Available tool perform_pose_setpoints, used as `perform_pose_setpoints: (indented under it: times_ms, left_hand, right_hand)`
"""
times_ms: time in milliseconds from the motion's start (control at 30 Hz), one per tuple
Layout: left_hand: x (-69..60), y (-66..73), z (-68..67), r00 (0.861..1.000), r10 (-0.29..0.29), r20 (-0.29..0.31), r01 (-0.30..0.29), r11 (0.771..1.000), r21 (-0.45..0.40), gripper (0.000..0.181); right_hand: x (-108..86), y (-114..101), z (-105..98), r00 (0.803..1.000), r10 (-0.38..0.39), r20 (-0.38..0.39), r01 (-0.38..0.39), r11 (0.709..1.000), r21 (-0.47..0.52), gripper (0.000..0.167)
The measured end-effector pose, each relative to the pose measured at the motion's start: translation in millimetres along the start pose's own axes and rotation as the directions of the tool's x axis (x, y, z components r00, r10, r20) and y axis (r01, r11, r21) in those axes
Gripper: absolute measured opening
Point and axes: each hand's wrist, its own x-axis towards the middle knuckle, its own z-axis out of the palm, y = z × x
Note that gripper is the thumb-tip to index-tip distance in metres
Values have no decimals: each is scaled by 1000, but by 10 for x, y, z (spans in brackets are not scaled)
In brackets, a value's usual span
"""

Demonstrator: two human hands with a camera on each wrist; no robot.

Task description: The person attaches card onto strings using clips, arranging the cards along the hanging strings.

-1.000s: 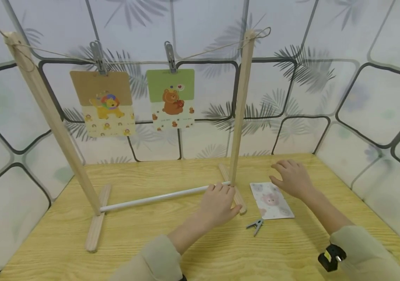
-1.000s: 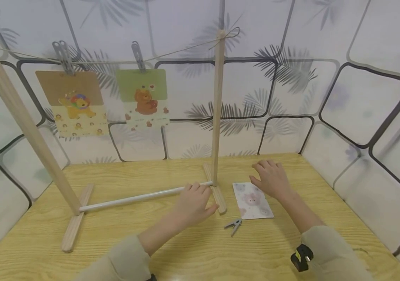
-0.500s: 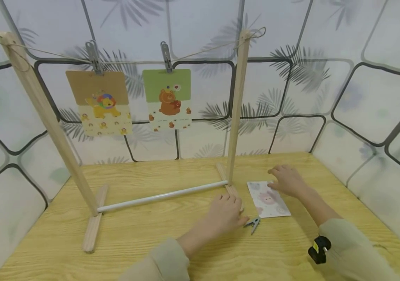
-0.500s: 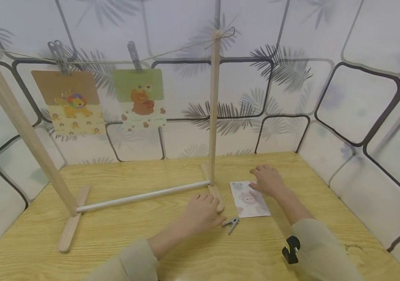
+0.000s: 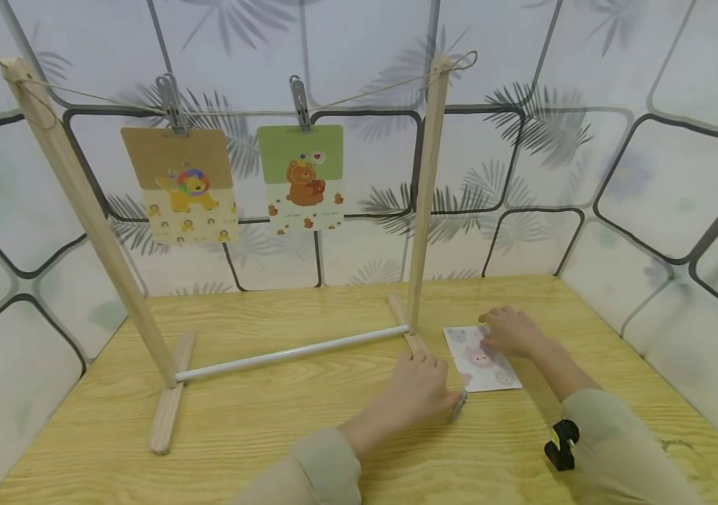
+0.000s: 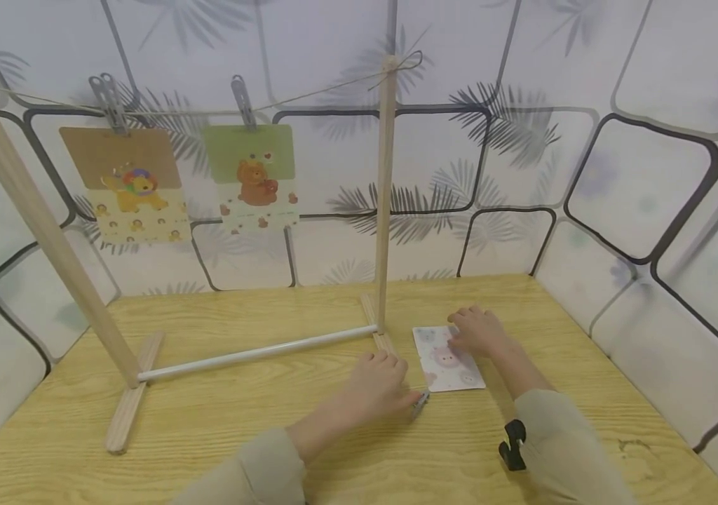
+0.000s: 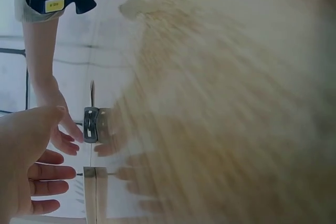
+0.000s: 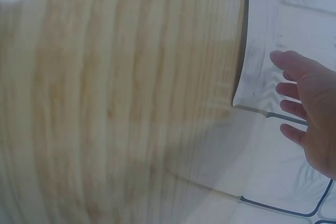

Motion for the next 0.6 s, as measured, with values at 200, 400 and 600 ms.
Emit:
perform_pose_setpoints:
  times_ms: [200,400,600]
  left_hand:
    - [21,50,25,998,-11,69,10,1000,12,54]
    - [14,107,63,994,20,110,-30,996,88,58]
    - [21,140,91,990,7,143,-20,996,88,59]
  right_hand:
    - [55,-34,9,999,-30,40,30,999,-9,49]
    - [84,-54,42,997,-36,73,35,999,18,47]
    - [96,-79,61,994,-41,99,37,998,42,52]
